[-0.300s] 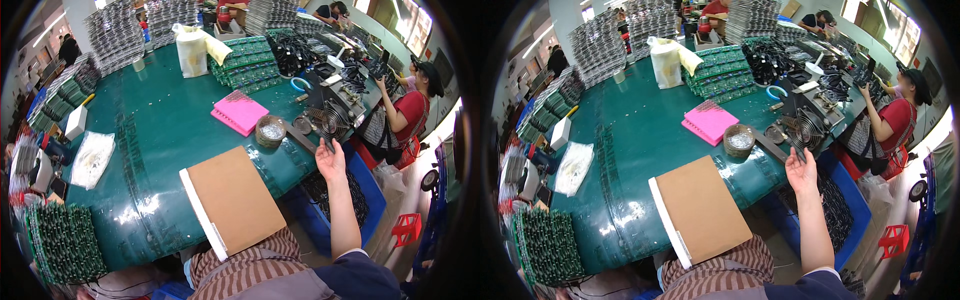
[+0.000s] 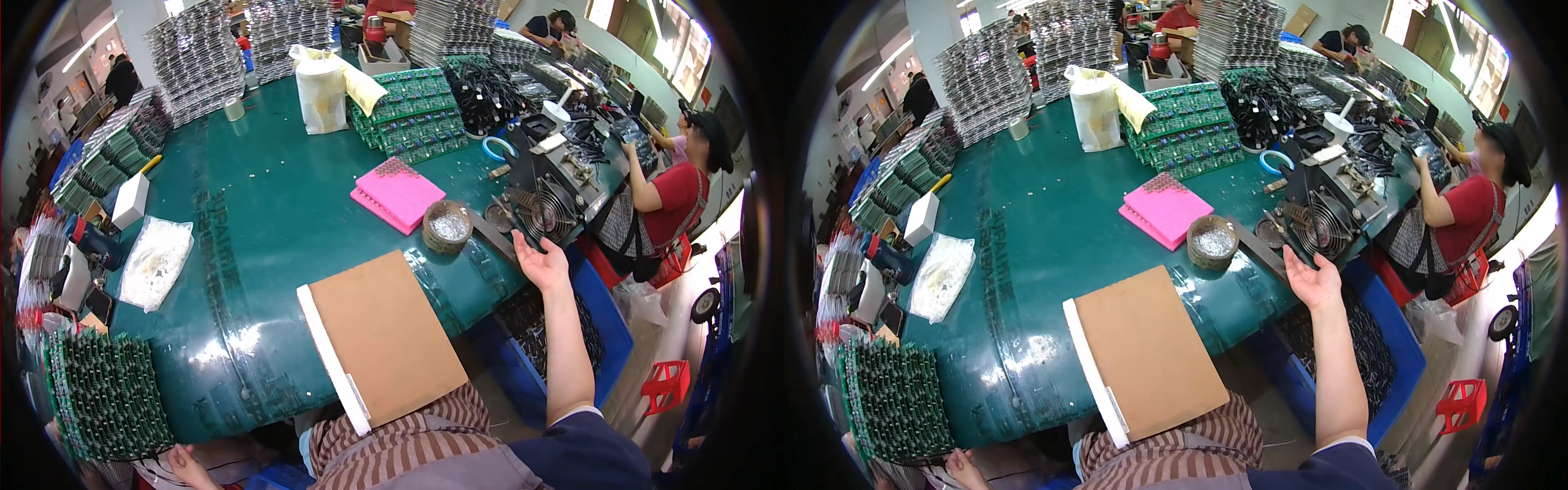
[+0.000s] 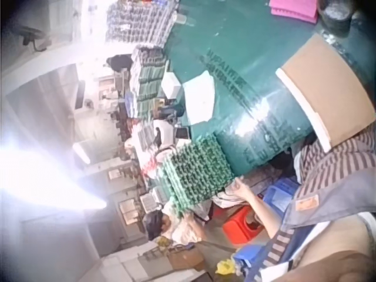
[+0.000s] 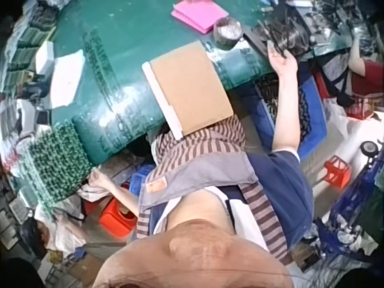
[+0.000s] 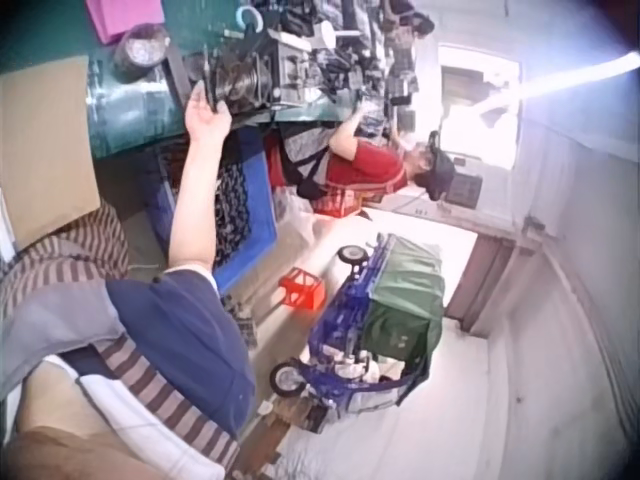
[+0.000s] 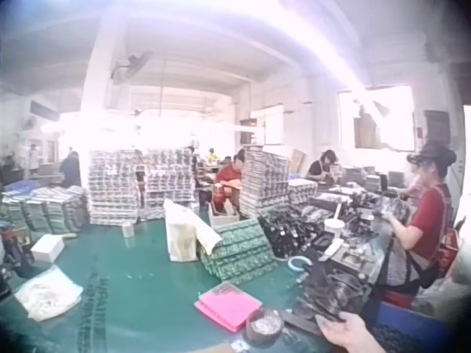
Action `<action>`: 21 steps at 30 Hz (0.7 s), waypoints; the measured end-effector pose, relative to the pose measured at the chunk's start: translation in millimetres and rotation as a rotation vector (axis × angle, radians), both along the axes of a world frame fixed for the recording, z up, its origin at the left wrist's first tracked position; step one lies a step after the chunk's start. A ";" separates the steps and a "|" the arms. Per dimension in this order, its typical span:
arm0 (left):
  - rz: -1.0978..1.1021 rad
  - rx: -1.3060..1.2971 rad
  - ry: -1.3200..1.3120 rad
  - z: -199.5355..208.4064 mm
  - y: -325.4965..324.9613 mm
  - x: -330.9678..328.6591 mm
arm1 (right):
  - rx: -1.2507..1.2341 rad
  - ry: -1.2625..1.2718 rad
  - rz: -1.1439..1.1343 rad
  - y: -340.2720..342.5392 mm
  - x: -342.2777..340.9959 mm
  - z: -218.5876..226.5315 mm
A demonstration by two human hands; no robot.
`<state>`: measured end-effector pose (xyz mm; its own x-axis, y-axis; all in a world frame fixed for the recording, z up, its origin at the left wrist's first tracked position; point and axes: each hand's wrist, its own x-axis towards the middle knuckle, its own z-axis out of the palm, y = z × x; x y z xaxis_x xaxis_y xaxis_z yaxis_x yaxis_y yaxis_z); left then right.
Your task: The person places a circuit board on the table, attaches small white caps onto electronic components by hand, and inserts the assembled components into the circuit board.
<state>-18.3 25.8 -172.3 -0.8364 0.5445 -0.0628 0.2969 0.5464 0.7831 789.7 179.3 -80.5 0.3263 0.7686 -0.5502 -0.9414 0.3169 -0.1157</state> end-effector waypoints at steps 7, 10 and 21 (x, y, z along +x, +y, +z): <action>0.073 0.166 0.074 64.9 4.7 139.5 | -0.010 -0.309 0.401 16.1 -17.6 40.3; 0.184 0.129 0.213 50.6 2.0 149.9 | 0.006 -1.027 0.619 78.6 -35.3 67.7; -0.224 0.699 -1.442 -24.7 -23.8 87.8 | -0.238 -3.127 0.487 353.5 -38.6 107.7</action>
